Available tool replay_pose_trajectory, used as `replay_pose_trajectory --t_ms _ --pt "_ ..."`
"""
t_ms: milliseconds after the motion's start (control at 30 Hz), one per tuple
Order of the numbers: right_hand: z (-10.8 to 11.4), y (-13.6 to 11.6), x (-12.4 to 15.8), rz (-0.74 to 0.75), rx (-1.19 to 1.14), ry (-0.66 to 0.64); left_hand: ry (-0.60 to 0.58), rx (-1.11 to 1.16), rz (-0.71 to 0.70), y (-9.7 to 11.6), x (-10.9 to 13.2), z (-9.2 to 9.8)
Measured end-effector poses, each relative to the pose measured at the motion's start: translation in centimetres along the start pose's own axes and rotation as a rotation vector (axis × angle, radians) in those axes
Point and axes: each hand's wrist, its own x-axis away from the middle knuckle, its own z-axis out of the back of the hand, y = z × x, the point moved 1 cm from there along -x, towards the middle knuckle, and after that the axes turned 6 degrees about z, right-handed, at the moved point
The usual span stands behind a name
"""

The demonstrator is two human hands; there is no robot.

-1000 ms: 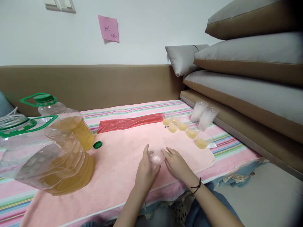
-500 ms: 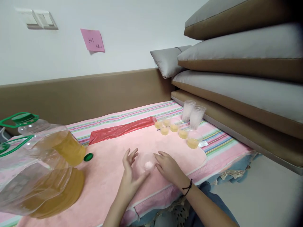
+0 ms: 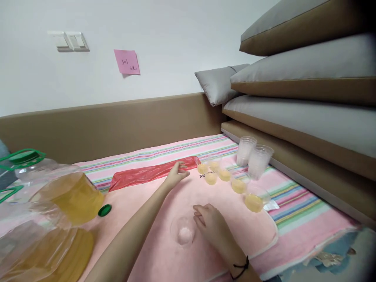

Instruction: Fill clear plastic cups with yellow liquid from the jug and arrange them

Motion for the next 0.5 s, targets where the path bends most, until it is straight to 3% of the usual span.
replay_pose_trajectory --t_ms 200,367,500 --pt "-0.3 0.6 -0.8 -0.099 -0.17 0.02 -0.141 0.103 -0.014 -1.1 -6.1 -2.8" --pt "-0.3 0.8 -0.9 -0.125 -0.258 0.035 -0.29 0.188 -0.037 -1.1 -8.3 -4.0" --pt "-0.6 1.2 -0.8 -0.105 -0.266 0.056 -0.327 0.229 -0.035 -1.6 -9.3 -4.6"
